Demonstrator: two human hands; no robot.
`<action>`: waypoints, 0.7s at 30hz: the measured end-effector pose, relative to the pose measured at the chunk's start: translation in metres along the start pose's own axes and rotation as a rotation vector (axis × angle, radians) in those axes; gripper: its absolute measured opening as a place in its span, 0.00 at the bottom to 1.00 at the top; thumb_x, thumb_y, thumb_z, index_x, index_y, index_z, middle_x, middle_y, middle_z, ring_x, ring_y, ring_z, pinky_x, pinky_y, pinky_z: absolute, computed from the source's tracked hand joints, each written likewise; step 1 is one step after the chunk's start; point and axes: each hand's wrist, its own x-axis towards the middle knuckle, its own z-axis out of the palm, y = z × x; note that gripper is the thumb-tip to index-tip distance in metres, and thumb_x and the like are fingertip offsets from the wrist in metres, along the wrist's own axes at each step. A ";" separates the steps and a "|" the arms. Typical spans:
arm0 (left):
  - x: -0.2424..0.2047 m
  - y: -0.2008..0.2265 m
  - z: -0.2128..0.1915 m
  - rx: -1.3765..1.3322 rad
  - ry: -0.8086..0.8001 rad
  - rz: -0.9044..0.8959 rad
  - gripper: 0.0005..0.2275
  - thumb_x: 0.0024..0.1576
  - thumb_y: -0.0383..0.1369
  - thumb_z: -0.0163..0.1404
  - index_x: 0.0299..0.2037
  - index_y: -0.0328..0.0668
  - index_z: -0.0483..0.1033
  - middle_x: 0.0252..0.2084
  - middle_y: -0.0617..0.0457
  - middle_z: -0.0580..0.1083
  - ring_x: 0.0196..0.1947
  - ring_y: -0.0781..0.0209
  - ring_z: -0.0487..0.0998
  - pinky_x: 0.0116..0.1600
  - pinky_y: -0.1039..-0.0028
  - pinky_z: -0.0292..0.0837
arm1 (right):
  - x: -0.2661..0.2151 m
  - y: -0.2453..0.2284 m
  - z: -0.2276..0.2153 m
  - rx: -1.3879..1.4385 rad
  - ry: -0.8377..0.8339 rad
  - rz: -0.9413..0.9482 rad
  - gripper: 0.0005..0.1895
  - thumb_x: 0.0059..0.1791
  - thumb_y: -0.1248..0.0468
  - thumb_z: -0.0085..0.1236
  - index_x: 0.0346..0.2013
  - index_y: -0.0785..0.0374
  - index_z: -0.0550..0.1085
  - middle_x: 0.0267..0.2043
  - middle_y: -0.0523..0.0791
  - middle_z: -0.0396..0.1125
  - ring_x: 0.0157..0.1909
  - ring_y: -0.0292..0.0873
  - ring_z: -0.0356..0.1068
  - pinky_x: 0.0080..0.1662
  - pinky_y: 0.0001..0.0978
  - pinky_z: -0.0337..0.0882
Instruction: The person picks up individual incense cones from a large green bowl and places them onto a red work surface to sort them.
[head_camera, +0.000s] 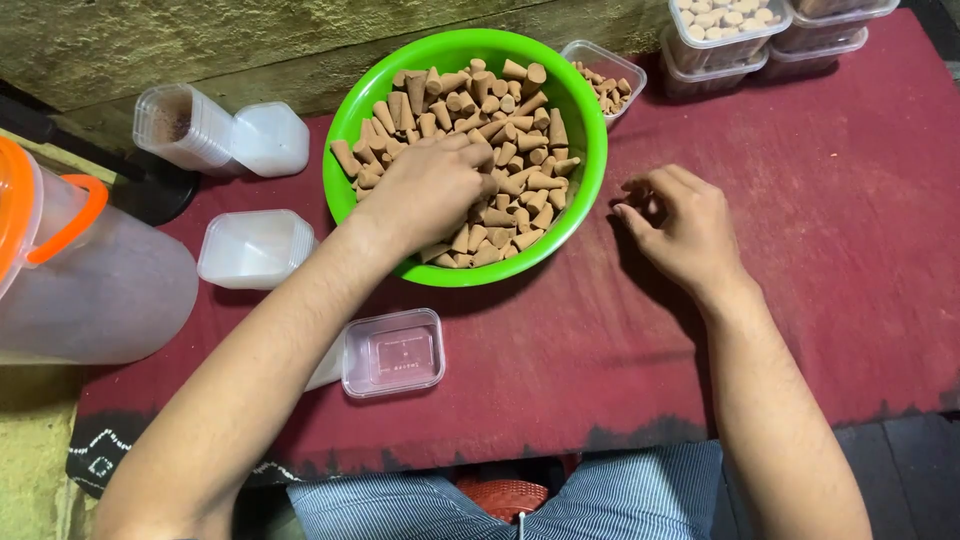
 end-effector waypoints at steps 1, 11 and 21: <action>0.000 0.000 0.000 0.001 0.001 -0.002 0.03 0.57 0.36 0.55 0.36 0.58 0.83 0.42 0.63 0.76 0.46 0.60 0.75 0.51 0.66 0.73 | 0.000 0.000 0.000 0.000 0.000 -0.002 0.15 0.42 0.71 0.71 0.43 0.61 0.80 0.33 0.48 0.71 0.34 0.53 0.73 0.34 0.43 0.72; -0.009 0.032 -0.029 -0.263 0.175 -0.041 0.04 0.60 0.28 0.53 0.42 0.40 0.79 0.41 0.52 0.75 0.47 0.51 0.77 0.52 0.63 0.74 | 0.005 -0.033 -0.018 0.186 -0.062 -0.038 0.11 0.43 0.72 0.71 0.38 0.61 0.80 0.33 0.48 0.73 0.34 0.52 0.74 0.35 0.41 0.72; -0.068 0.179 -0.074 -0.614 0.423 -0.237 0.04 0.59 0.19 0.54 0.43 0.27 0.79 0.39 0.43 0.78 0.40 0.52 0.79 0.50 0.69 0.79 | 0.005 -0.085 -0.033 0.566 -0.560 -0.256 0.07 0.45 0.64 0.67 0.35 0.63 0.79 0.36 0.43 0.78 0.38 0.38 0.79 0.45 0.26 0.79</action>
